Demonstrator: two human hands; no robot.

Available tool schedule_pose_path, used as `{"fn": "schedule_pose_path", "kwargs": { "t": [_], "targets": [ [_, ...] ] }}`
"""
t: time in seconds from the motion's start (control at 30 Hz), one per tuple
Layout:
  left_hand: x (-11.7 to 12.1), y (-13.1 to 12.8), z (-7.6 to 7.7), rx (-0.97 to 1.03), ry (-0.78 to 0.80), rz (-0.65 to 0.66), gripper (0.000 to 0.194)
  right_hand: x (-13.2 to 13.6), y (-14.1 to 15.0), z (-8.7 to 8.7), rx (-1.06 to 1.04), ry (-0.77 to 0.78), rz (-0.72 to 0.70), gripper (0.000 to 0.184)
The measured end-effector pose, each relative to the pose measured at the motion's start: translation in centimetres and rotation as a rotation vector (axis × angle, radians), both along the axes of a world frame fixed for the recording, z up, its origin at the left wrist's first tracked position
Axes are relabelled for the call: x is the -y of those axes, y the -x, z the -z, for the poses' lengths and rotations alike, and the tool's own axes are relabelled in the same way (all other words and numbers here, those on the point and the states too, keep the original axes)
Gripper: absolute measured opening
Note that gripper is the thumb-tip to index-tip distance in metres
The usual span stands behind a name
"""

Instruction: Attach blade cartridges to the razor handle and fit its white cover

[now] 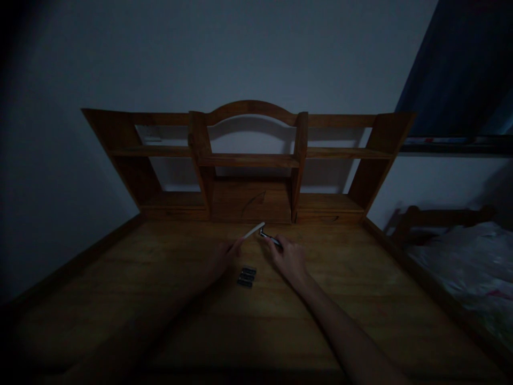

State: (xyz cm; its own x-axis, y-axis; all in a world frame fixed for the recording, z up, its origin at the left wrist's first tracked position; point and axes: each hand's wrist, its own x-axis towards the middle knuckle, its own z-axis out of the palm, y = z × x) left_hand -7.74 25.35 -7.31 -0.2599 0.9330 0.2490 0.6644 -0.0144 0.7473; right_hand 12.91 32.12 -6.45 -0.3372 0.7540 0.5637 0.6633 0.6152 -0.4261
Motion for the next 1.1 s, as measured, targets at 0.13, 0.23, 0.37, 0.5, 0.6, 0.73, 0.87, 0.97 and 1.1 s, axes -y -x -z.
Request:
{"fn": "schedule_pose_path", "kwargs": {
  "t": [0.13, 0.23, 0.37, 0.5, 0.6, 0.73, 0.87, 0.97, 1.1],
  "targets": [
    [0.39, -0.14, -0.37, 0.000, -0.015, 0.005, 0.060, -0.14, -0.07, 0.01, 0.005, 0.006, 0.016, 0.043],
    [0.64, -0.30, -0.56, -0.021, -0.043, 0.031, 0.057, -0.14, -0.06, 0.00, 0.008, 0.003, 0.017, 0.044],
    [0.72, -0.55, -0.71, -0.033, -0.018, 0.049, 0.057, 0.02, 0.02, -0.03, 0.000, 0.003, -0.007, 0.042],
    [0.78, -0.67, -0.93, -0.016, 0.014, 0.059, 0.058, 0.02, 0.04, 0.01, 0.014, 0.009, -0.004, 0.043],
    [0.73, -0.57, -0.89, -0.030, 0.003, 0.019, 0.059, -0.04, 0.03, 0.07, 0.021, 0.002, -0.007, 0.043],
    [0.52, -0.29, -0.59, -0.022, -0.010, -0.014, 0.059, -0.09, 0.06, 0.21, 0.018, -0.002, -0.018, 0.043],
    [0.54, -0.23, -0.58, -0.020, -0.016, -0.014, 0.058, -0.18, 0.05, 0.31, 0.005, -0.008, -0.008, 0.043],
    [0.69, -0.30, -0.79, -0.027, -0.016, 0.031, 0.056, -0.24, -0.02, 0.26, 0.002, -0.003, 0.005, 0.043],
    [0.62, -0.22, -0.73, -0.010, -0.008, 0.007, 0.056, -0.16, -0.04, 0.21, -0.014, 0.013, -0.011, 0.043]
  ]
}}
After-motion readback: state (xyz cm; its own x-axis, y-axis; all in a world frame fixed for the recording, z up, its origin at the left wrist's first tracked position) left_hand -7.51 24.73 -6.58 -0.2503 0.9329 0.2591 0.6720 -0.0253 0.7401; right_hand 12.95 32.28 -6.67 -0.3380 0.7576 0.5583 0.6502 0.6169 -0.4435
